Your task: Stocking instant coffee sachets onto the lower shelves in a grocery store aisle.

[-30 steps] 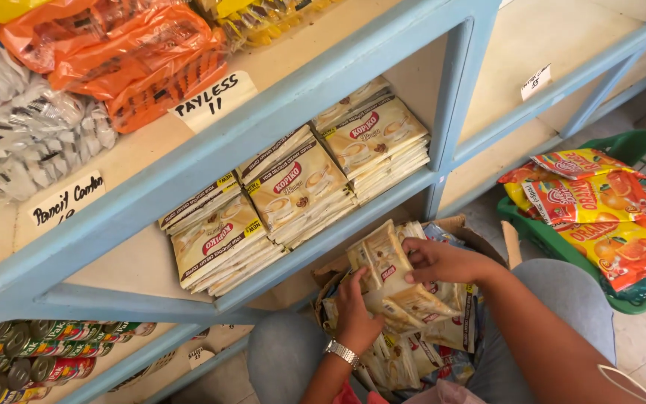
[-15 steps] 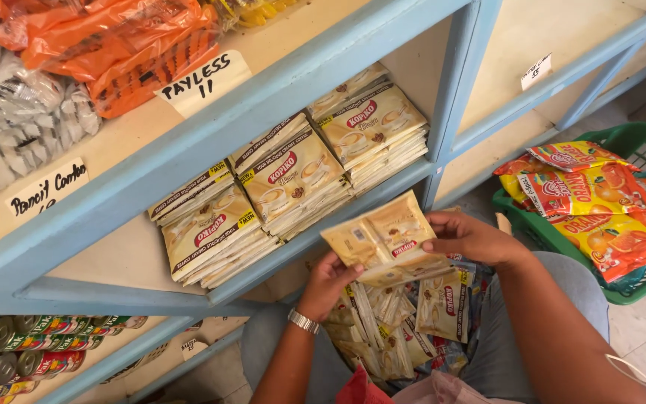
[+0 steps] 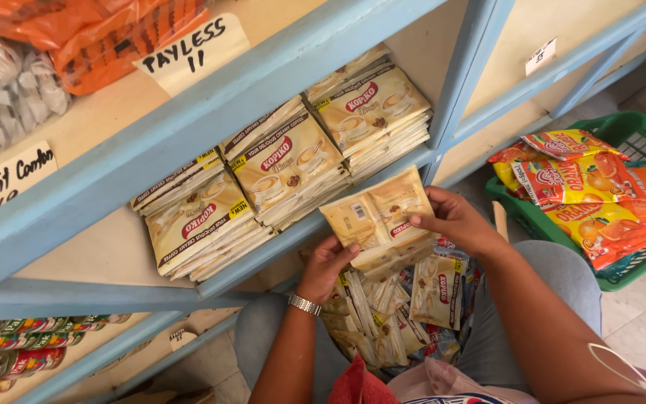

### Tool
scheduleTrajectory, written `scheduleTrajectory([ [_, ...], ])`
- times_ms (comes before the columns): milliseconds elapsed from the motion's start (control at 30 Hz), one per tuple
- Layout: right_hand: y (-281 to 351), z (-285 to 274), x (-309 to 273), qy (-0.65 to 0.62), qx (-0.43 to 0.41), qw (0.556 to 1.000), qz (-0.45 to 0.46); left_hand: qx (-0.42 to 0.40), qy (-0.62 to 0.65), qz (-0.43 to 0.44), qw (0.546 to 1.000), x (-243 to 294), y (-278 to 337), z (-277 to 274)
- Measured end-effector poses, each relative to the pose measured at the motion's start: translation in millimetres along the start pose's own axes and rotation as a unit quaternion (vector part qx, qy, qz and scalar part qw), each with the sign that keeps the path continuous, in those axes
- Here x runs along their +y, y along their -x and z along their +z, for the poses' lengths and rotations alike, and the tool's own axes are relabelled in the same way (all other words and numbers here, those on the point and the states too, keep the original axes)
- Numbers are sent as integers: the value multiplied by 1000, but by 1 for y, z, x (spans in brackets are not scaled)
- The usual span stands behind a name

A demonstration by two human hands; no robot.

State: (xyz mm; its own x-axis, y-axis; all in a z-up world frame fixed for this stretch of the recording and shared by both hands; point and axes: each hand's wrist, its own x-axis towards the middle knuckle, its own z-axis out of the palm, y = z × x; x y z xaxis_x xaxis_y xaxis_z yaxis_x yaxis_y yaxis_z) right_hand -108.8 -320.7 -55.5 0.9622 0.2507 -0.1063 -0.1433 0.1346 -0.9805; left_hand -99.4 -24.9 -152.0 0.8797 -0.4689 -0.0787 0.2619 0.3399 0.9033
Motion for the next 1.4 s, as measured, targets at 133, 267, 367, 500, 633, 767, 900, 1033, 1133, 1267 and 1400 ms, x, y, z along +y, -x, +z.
scheduleTrajectory([
  [133,-1,5,13,5,45,999,-27,-7,-7,-1,1000,5,1,6],
  [267,-3,9,20,-52,88,993,-65,-23,-13,6,1000,14,0,14],
  [367,-2,13,12,-75,100,990,-57,-25,-26,8,999,7,1,11],
  [500,1,21,-4,-27,83,995,-49,-34,-38,1,999,3,3,13],
  [633,0,16,11,12,137,990,-27,-39,-46,-7,998,0,2,16],
  [767,-1,19,10,-35,119,992,-31,-15,-46,-4,999,3,1,16],
  [900,-2,20,13,-19,96,995,-16,59,-13,46,997,-9,-4,2],
  [1033,-2,24,14,45,77,996,11,137,37,79,987,15,-1,9],
  [1133,-4,25,19,81,56,995,23,171,33,94,980,17,0,4],
  [1267,-8,21,33,70,71,995,18,172,-11,116,978,16,0,5],
  [1400,-7,28,25,52,90,994,15,175,-30,133,975,16,-1,9],
])
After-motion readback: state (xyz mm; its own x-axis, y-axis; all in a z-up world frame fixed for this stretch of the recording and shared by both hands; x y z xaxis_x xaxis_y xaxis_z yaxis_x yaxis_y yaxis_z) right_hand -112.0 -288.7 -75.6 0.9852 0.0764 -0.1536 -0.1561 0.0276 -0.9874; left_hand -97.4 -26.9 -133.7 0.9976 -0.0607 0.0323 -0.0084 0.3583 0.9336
